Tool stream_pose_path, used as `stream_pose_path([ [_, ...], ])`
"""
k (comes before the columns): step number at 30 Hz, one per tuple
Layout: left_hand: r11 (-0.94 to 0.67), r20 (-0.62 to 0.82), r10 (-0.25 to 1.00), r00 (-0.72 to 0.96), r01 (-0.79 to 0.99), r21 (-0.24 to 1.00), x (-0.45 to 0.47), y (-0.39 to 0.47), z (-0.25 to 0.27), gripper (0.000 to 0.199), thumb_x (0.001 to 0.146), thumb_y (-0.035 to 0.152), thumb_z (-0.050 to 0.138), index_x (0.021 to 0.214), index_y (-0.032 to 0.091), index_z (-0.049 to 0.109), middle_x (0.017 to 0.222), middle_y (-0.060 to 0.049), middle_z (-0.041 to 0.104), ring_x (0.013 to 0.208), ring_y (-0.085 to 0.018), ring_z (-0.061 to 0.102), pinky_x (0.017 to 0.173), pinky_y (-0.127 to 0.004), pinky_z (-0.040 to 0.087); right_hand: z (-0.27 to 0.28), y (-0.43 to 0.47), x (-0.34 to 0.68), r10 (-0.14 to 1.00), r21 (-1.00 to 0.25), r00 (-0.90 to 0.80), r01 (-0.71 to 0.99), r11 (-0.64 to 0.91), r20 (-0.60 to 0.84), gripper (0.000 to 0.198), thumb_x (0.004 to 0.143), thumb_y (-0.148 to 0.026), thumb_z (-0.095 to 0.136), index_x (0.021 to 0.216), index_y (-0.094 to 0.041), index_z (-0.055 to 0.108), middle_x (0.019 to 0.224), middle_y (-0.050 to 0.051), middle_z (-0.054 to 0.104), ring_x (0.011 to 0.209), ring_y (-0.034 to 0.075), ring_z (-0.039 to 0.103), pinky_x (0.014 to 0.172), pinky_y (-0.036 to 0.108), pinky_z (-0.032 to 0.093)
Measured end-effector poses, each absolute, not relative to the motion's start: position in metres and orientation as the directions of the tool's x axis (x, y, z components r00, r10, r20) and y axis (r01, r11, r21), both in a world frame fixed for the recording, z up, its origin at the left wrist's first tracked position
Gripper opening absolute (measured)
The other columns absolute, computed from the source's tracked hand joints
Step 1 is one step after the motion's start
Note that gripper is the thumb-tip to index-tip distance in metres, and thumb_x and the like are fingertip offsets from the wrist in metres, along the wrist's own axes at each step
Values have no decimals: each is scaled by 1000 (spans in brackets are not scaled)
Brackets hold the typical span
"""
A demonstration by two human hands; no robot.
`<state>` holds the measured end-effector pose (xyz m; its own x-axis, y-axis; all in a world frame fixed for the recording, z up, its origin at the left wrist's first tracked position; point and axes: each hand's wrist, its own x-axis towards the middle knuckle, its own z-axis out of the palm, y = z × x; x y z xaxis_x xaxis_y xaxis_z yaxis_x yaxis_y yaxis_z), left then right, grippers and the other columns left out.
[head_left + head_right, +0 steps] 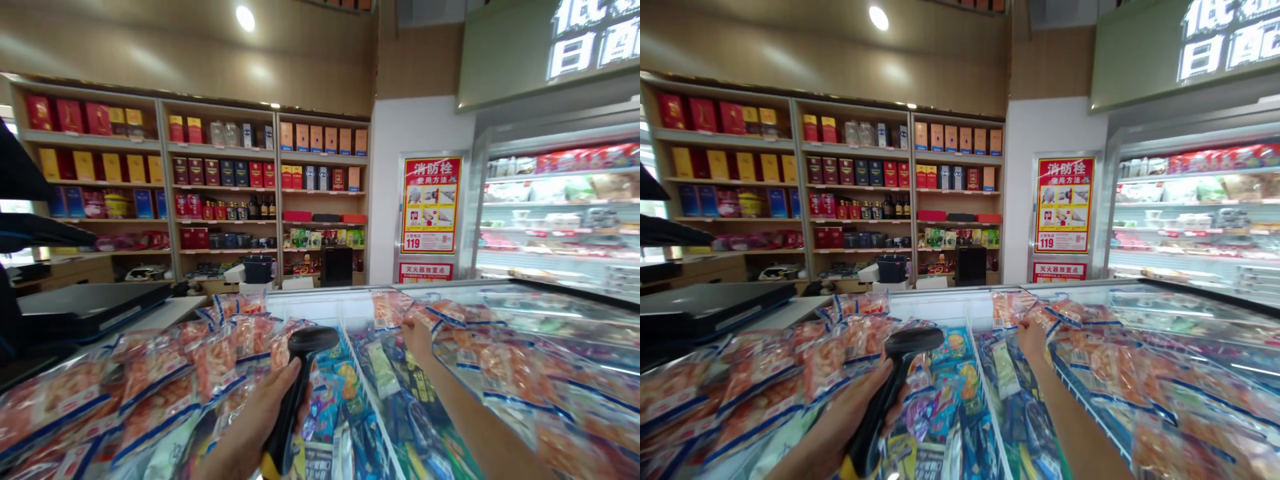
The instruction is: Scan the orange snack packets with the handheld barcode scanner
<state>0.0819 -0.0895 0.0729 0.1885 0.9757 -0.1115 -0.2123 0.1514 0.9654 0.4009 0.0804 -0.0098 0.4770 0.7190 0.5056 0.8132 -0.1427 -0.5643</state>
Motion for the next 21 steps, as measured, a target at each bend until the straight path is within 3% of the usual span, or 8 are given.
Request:
stream_pose_path([
  [3,149,-95,965,243,-214,965,73,-103,79,39,65,52,49,60,14,52,46,1,51,37,-6,43,38,-18,35,-1,60,380,694,-641,468,767,-11,548,20,69,-25,45,77,-13,59,74,7,64,72,18,59,64,24,40],
  [9,133,-60,955,289,-241,961,48,-130,90,37,66,50,49,65,13,54,48,1,51,38,-6,42,39,-18,35,20,29,323,734,-774,458,617,143,501,17,69,-23,43,73,-13,56,69,6,64,57,14,60,58,23,41],
  [21,103,-32,961,275,-248,963,29,-153,99,36,65,49,50,63,14,49,51,2,51,38,-5,43,37,-18,35,29,3,256,789,-810,389,544,219,475,18,68,-26,44,72,-14,56,67,6,64,55,16,61,53,24,41],
])
